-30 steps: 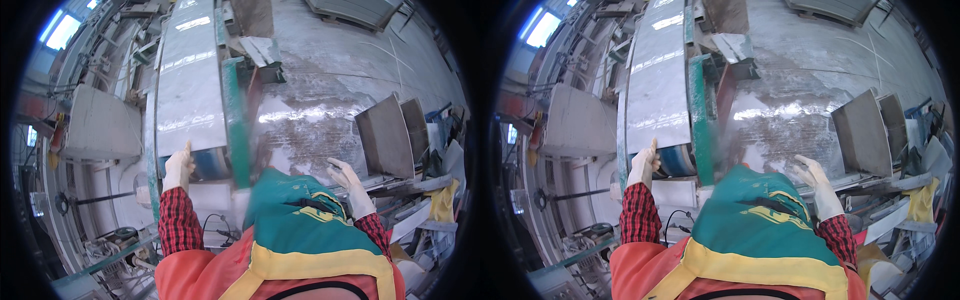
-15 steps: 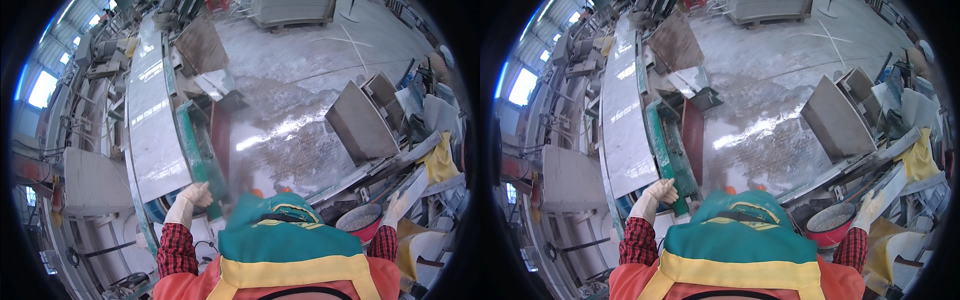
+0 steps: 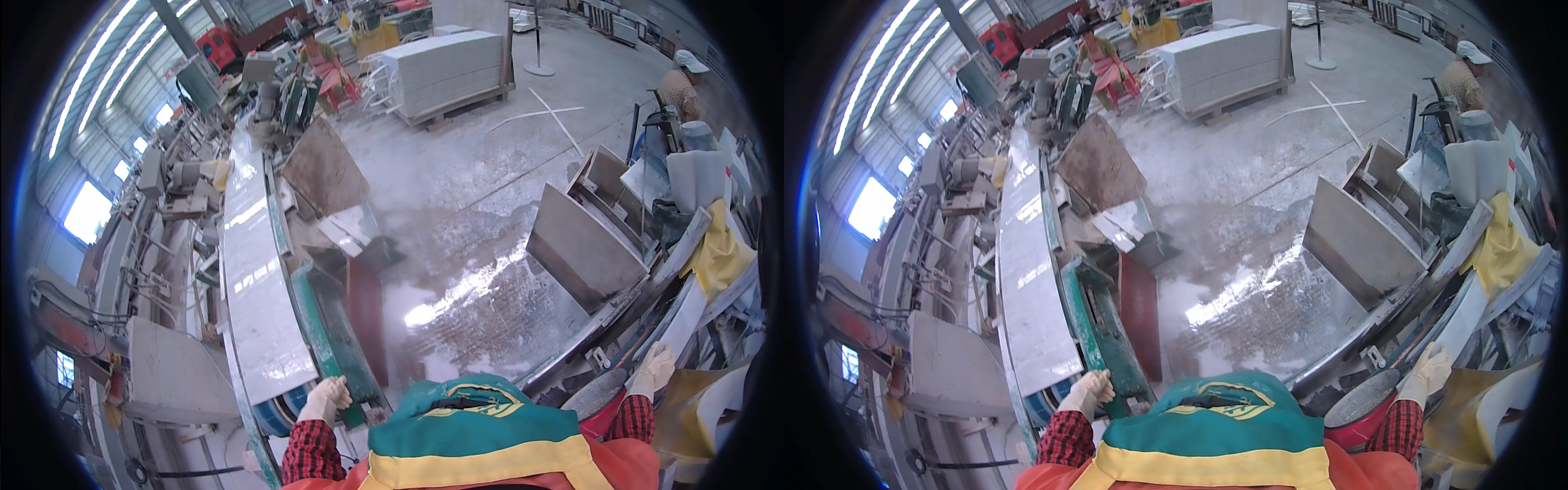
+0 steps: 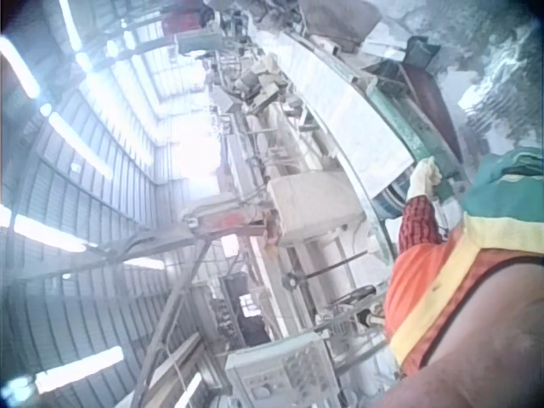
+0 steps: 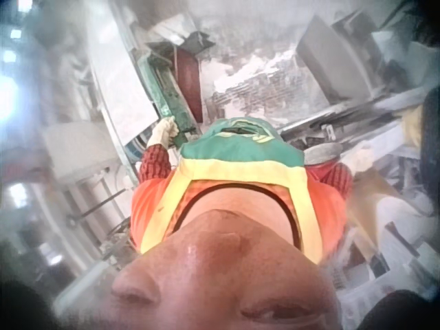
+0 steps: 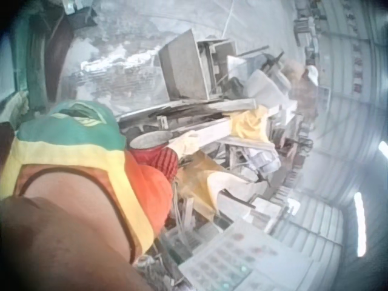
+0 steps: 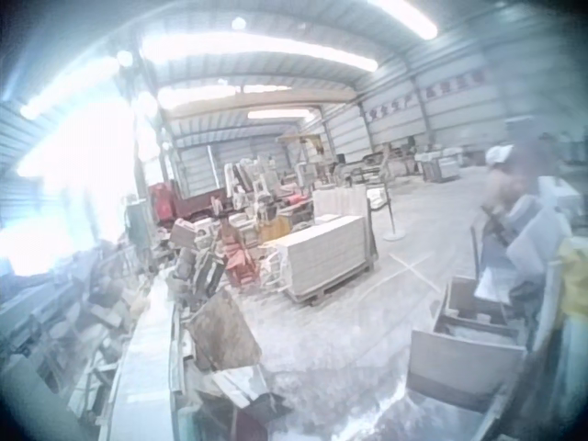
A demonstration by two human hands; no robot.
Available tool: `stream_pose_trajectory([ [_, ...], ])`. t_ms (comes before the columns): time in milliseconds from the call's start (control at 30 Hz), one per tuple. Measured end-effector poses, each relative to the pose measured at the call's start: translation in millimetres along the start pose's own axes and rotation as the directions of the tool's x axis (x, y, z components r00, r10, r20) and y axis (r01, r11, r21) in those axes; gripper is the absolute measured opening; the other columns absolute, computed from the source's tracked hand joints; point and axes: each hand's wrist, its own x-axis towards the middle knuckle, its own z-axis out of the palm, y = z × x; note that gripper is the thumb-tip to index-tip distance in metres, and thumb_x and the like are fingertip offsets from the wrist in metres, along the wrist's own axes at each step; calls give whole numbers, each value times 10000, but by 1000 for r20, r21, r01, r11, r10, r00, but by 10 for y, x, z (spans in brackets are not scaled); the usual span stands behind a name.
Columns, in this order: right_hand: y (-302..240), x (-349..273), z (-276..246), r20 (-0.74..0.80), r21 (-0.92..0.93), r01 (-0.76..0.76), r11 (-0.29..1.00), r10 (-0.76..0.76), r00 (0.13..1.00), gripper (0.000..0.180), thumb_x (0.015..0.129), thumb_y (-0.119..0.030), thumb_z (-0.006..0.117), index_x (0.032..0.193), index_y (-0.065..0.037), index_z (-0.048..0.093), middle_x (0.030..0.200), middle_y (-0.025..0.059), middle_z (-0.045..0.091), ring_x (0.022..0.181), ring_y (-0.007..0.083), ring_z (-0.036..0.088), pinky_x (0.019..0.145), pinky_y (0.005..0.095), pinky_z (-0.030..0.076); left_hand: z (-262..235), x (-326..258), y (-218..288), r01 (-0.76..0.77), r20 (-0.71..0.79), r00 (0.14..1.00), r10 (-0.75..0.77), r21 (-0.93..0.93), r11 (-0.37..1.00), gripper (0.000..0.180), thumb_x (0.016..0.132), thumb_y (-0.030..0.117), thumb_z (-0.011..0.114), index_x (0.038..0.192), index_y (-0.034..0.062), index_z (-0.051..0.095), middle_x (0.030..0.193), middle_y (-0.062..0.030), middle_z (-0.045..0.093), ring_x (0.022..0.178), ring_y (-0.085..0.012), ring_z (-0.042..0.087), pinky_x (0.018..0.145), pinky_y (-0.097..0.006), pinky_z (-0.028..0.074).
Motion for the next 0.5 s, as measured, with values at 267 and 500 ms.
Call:
stream_pose_trajectory([
  [267,-197,-110,-118,61,-38,-133,990,135,989,507,949,-442,558,1321,-98,592,1265,188,615,1156,369,590,973,473,474,-52,-280,154,31,-17,999,-31,-9,999,486,1064,385,401,872,17,653,780,-150,738,627,-268,702,626,-361,586],
  [500,-155,-415,-98,111,-108,-175,979,187,976,705,918,-449,603,1529,-257,309,1542,60,346,1410,324,341,1010,659,387,-37,-265,227,11,32,999,-11,9,1000,475,1055,358,406,839,5,639,753,-176,730,584,-287,694,574,-380,585],
])
